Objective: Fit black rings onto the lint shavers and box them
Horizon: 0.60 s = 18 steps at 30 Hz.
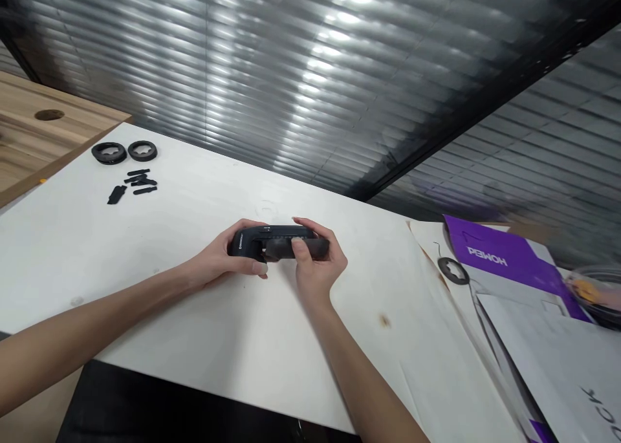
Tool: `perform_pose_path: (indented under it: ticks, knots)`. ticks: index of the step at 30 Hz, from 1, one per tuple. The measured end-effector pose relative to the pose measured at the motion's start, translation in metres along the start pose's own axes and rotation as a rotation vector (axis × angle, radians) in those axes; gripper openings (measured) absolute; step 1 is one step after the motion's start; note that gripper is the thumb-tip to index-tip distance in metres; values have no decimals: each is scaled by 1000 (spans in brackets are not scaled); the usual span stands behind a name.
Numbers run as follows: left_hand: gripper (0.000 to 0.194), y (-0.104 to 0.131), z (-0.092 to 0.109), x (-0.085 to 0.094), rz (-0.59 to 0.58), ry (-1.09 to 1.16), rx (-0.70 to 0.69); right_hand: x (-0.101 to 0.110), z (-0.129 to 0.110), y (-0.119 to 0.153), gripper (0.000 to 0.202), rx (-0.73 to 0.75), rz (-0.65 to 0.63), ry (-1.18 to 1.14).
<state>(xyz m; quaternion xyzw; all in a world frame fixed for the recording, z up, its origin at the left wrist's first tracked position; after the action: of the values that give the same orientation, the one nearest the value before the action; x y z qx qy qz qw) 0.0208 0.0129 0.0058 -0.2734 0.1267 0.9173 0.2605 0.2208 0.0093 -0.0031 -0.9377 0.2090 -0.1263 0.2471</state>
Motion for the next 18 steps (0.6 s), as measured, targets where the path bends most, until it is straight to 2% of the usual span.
perform_pose_path:
  ticks: [6, 11, 18]
  knots:
    - [63, 2, -3, -2, -90, 51, 16, -2, -1, 4, 41, 17, -45, -6]
    - [77, 4, -12, -1, -123, 24, 20, -4, 1, 4, 85, 42, -99, 5]
    - [79, 11, -12, -8, -102, -134, -27, -5, 2, 4, 94, -10, -256, -82]
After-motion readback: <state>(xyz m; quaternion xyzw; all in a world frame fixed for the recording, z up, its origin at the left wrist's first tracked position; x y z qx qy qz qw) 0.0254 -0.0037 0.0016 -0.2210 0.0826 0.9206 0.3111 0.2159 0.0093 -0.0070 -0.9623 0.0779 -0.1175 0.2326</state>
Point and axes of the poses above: each hand's wrist, its own y-axis away from the middle knuckle, its own x-axis out of the back of the hand, z = x × y, the point moved 2 cm from there along -y, towards the middle knuckle, and after that the axes turned 5 degrees about y, right-handed, at the moved point
